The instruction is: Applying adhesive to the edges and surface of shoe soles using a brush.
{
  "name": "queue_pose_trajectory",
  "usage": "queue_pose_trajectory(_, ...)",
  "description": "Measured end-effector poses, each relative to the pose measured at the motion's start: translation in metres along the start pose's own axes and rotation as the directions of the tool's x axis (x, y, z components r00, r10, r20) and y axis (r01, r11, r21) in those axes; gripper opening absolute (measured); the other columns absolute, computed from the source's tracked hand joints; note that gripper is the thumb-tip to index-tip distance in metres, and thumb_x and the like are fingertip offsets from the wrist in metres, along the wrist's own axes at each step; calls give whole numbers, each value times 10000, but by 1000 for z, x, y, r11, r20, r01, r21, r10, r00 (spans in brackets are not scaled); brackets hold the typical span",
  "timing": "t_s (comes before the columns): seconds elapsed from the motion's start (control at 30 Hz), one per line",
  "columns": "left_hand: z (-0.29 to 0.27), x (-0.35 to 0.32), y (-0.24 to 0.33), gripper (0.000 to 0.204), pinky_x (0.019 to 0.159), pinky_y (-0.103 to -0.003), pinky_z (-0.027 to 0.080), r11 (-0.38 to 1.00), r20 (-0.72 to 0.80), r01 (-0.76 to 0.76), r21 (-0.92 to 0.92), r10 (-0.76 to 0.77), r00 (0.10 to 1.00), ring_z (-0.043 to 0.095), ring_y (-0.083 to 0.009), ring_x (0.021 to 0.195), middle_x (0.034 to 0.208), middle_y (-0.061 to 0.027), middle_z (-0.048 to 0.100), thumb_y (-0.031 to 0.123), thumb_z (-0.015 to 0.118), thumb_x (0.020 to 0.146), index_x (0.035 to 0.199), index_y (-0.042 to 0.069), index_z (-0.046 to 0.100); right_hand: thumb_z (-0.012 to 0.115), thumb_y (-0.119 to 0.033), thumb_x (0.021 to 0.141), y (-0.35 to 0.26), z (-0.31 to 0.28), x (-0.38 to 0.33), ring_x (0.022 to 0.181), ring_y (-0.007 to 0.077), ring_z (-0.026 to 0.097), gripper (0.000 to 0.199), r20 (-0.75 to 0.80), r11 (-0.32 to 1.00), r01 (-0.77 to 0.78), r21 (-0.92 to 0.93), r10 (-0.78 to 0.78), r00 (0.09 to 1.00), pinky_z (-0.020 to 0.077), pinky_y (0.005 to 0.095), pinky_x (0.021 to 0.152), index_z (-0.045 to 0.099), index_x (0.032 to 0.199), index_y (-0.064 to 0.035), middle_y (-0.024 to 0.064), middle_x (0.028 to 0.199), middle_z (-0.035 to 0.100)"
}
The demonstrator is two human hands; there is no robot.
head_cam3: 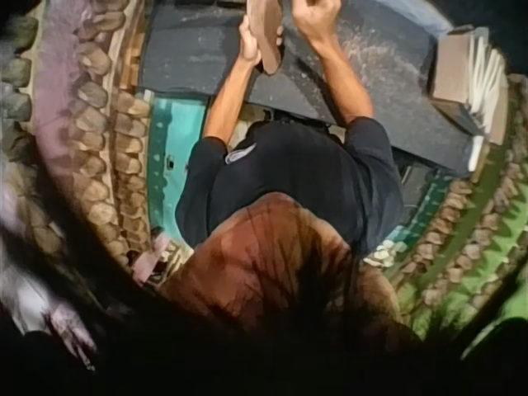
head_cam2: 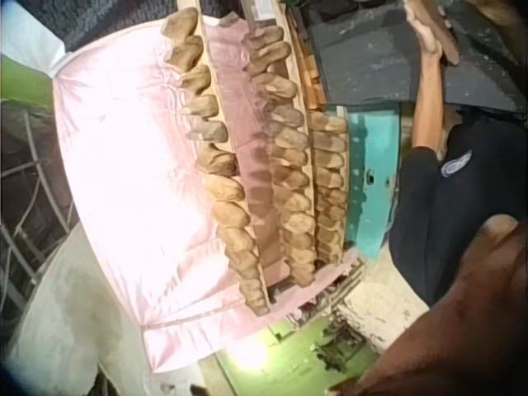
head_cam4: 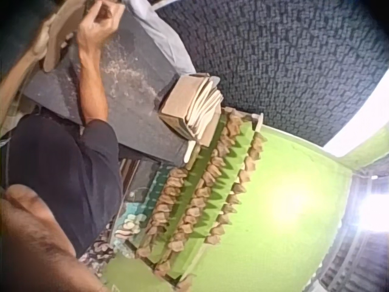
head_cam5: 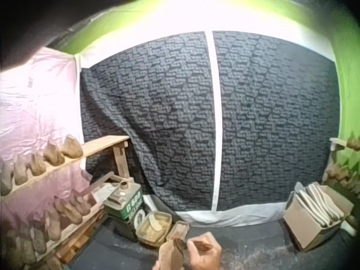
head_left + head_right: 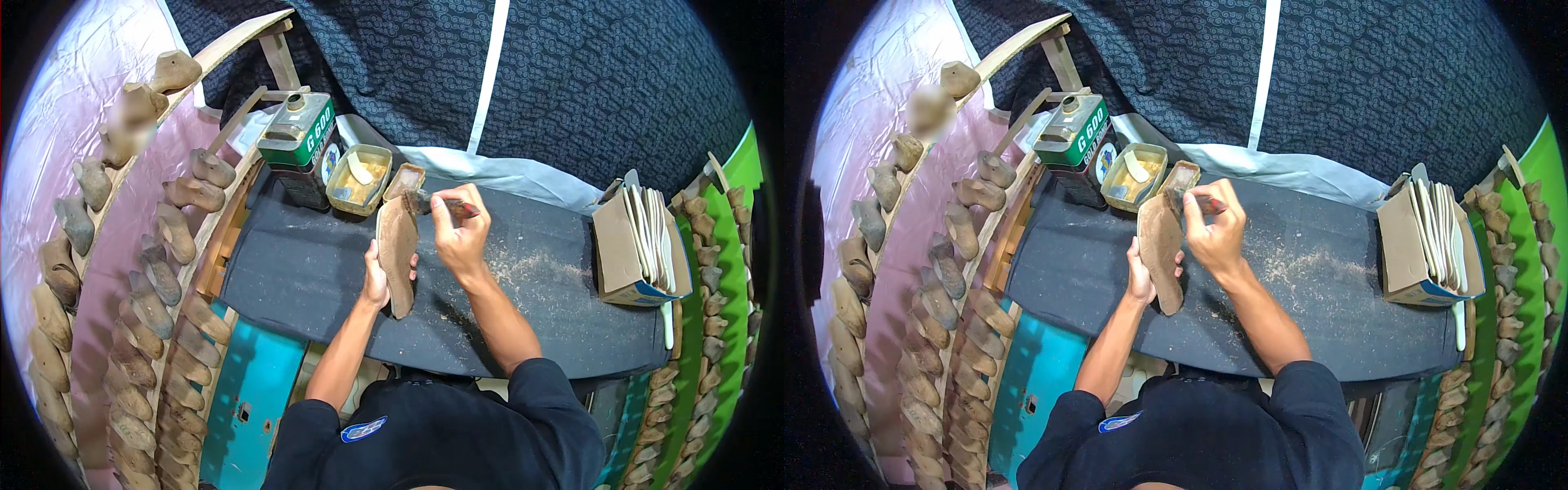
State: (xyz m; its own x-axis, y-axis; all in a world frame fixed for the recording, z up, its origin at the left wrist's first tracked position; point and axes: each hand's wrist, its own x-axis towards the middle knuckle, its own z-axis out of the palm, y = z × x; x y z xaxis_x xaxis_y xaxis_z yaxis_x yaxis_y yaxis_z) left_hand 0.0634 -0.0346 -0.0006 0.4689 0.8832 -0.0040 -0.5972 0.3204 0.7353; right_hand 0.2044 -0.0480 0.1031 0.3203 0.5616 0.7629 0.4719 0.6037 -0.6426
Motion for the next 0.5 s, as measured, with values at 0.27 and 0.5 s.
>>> queue_pose_trajectory(0.27, 0, 2, 9, 677, 623, -289, 470, 988, -41, -83, 132, 89, 995, 570, -143, 763, 936, -37, 601, 666, 275, 968, 1251, 104, 526, 705, 44, 779, -13, 2, -18, 748, 278, 657, 132, 214, 935, 354, -1, -345, 914, 533, 347, 641, 640, 885, 1, 136, 836, 644)
queue_pose_trajectory(0.5, -3, 4, 16, 700, 769, -323, 508, 1000, -27, -29, 7, 29, 999, 613, -172, 927, 1105, -67, 631, 628, 257, 992, 1329, 67, 505, 729, 57, 762, -14, -9, -38, 757, 269, 653, 187, 290, 917, 362, 167, -397, 871, 534, 351, 655, 646, 922, 5, 140, 872, 631)
